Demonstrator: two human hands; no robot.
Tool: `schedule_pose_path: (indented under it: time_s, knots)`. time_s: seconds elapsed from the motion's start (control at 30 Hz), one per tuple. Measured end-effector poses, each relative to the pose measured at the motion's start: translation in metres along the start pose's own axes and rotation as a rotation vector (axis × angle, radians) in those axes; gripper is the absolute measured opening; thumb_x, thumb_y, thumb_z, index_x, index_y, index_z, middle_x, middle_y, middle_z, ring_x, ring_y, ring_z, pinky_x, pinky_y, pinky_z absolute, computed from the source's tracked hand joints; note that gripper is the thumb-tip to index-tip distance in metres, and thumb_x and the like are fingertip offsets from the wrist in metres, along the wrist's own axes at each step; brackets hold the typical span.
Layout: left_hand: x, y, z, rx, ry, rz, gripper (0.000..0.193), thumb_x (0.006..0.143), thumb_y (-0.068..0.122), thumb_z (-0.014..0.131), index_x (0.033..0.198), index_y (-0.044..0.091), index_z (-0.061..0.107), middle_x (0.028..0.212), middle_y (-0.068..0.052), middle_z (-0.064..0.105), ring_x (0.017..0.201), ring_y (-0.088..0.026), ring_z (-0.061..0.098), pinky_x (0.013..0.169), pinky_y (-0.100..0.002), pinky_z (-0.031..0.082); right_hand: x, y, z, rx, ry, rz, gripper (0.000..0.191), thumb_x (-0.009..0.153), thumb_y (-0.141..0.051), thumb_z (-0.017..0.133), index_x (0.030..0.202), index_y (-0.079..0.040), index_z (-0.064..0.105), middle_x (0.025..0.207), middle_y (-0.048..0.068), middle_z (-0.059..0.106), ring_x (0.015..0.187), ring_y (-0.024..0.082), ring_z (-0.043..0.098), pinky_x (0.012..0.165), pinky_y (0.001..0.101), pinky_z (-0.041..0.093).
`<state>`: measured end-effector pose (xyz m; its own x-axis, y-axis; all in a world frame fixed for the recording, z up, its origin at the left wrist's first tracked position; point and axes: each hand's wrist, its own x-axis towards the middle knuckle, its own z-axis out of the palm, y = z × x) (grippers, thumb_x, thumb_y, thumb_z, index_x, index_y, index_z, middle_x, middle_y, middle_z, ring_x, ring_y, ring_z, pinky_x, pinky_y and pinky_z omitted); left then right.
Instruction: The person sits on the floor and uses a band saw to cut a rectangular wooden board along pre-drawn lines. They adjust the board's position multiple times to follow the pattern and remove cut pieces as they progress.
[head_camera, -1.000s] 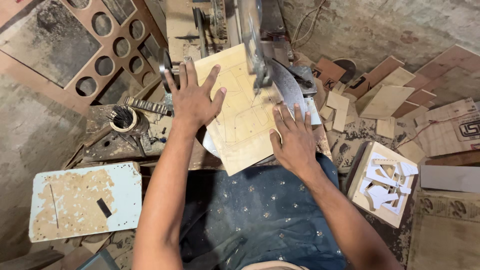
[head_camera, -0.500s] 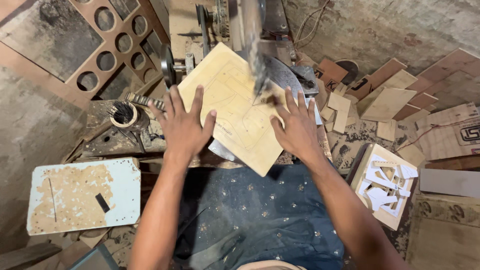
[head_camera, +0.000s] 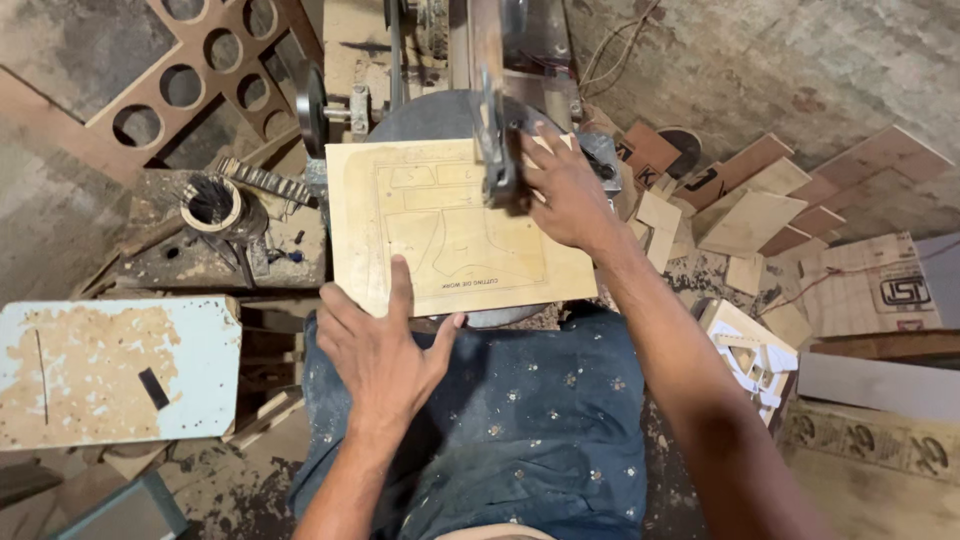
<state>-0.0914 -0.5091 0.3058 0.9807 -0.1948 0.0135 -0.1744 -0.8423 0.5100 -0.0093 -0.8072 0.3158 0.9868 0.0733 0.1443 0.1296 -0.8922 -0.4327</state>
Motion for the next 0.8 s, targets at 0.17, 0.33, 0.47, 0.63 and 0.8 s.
schedule_pose_path:
  time_s: [0.17,0.33,0.47,0.63,0.8]
  knots:
    - [0.005,0.005,0.009,0.213,0.253,0.183,0.08,0.086,0.075,0.061,0.153,0.032,0.052,0.15,-0.049,0.01,0.121,-0.06,0.036,0.096,-0.066,0.035,0.006,0.002,-0.005,-0.068,0.031,-0.268,0.039,0.086,-0.018,0.07,0.125,-0.016,0.074,0.156,0.018,0.05,0.148,0.043,0.035,0.118,0.0599,0.03]
    - [0.009,0.004,0.015,0.159,0.216,0.177,0.085,0.083,0.082,0.06,0.154,0.035,0.05,0.152,-0.051,0.009,0.116,-0.058,0.039,0.097,-0.067,0.037,0.009,0.007,-0.003,-0.26,0.016,-0.241,0.038,0.078,-0.018,0.073,0.115,-0.007,0.074,0.152,0.018,0.052,0.15,0.043,0.033,0.121,0.0606,0.027]
    - [0.013,0.001,0.015,0.199,0.222,0.178,0.084,0.083,0.08,0.061,0.154,0.037,0.05,0.151,-0.05,0.009,0.116,-0.058,0.04,0.095,-0.066,0.037,0.008,0.013,0.003,-0.131,-0.032,-0.143,0.027,0.086,-0.019,0.07,0.11,-0.01,0.076,0.148,0.012,0.055,0.156,0.039,0.031,0.124,0.0578,0.028]
    - [0.015,0.005,0.014,0.211,0.21,0.159,0.085,0.08,0.079,0.065,0.153,0.037,0.051,0.151,-0.05,0.01,0.116,-0.059,0.04,0.093,-0.067,0.037,0.008,0.017,0.004,-0.178,-0.002,-0.194,0.036,0.079,-0.018,0.071,0.113,-0.008,0.076,0.158,0.016,0.046,0.152,0.043,0.029,0.123,0.0636,0.021]
    - [0.017,0.006,0.012,0.18,0.21,0.161,0.084,0.08,0.077,0.066,0.153,0.037,0.051,0.152,-0.05,0.011,0.116,-0.059,0.04,0.094,-0.067,0.037,0.009,0.008,0.0,-0.142,0.007,-0.133,0.032,0.084,-0.023,0.072,0.113,-0.011,0.076,0.161,0.018,0.042,0.152,0.043,0.031,0.12,0.0605,0.027]
